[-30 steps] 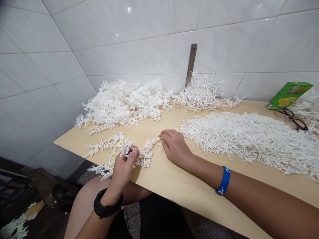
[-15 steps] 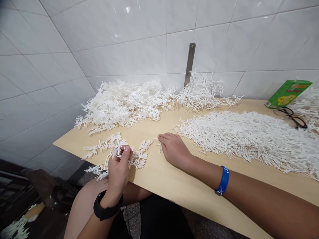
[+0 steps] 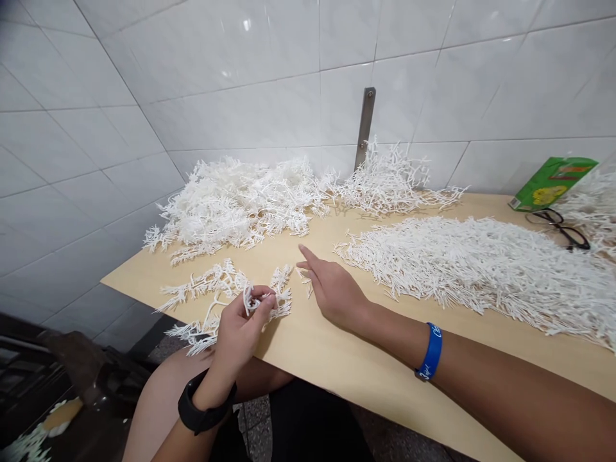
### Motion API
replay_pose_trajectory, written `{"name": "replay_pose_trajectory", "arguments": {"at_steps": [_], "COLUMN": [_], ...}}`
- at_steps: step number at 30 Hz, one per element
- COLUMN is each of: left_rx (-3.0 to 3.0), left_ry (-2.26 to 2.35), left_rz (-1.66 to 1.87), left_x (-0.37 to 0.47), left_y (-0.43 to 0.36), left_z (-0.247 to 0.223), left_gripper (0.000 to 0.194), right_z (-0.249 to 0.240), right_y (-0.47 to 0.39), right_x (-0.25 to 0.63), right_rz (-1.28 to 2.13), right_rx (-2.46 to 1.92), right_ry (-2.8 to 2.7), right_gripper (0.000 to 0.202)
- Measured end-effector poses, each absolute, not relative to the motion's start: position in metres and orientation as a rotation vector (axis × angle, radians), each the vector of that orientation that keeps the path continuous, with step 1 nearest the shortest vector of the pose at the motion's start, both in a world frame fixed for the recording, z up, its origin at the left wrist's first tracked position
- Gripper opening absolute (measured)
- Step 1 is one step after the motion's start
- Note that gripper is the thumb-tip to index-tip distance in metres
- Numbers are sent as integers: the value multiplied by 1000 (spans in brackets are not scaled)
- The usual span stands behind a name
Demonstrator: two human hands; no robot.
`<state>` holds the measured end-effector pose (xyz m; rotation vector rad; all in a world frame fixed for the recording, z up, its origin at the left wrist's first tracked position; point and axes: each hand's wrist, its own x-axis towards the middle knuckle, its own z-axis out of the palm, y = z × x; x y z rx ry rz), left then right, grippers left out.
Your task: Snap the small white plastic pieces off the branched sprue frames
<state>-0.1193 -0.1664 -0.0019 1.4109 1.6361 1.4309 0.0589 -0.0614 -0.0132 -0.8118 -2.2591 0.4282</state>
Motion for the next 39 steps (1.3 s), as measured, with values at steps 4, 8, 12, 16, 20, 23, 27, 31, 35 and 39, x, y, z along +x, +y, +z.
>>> {"name": "replay_pose_trajectory", "arguments": {"at_steps": [4, 8, 12, 16, 20, 23, 27, 31, 35, 39], "left_rx": [1617, 1703, 1737, 1779, 1782, 1773, 1759, 1745, 1577, 1468], "left_ry": [1557, 1531, 1584, 1627, 1657, 1602, 1622, 1636, 1661, 1715], "left_rz": [1370, 1343, 1330, 1264, 1244, 1253, 1283, 1281, 1334, 1378], "left_x": [-118, -118, -117, -116, -117, -118, -118, -118, -125, -127], "left_y": [-167, -169, -170, -170, -170, -170, -170, -166, -161, -161], "left_z": [-6, -6, -5, -6, -8, -7, -6, -8, -8, -7], "left_gripper": [14, 11, 9, 11, 17, 19, 27, 32, 33, 34], "right_z": [-8, -5, -6, -7, -5, -4, -2, 0, 2, 0], "right_y": [-71, -75, -74, -75, -76, -78, -78, -79, -81, -80], "right_x": [56, 54, 54, 54, 53, 53, 51, 47, 52, 59], "right_rz": [353, 387, 445, 463, 453, 478, 648, 777, 814, 632], "right_rx": [-400, -242, -297, -304, -302, -302, -222, -178, -121, -247], "right_ry": [-2365, -2438, -2429, -2428, -2453, -2450, -2440, -2408, -2353, -2340], "right_gripper": [44, 37, 29, 21, 18, 18, 21, 22, 24, 24]}}
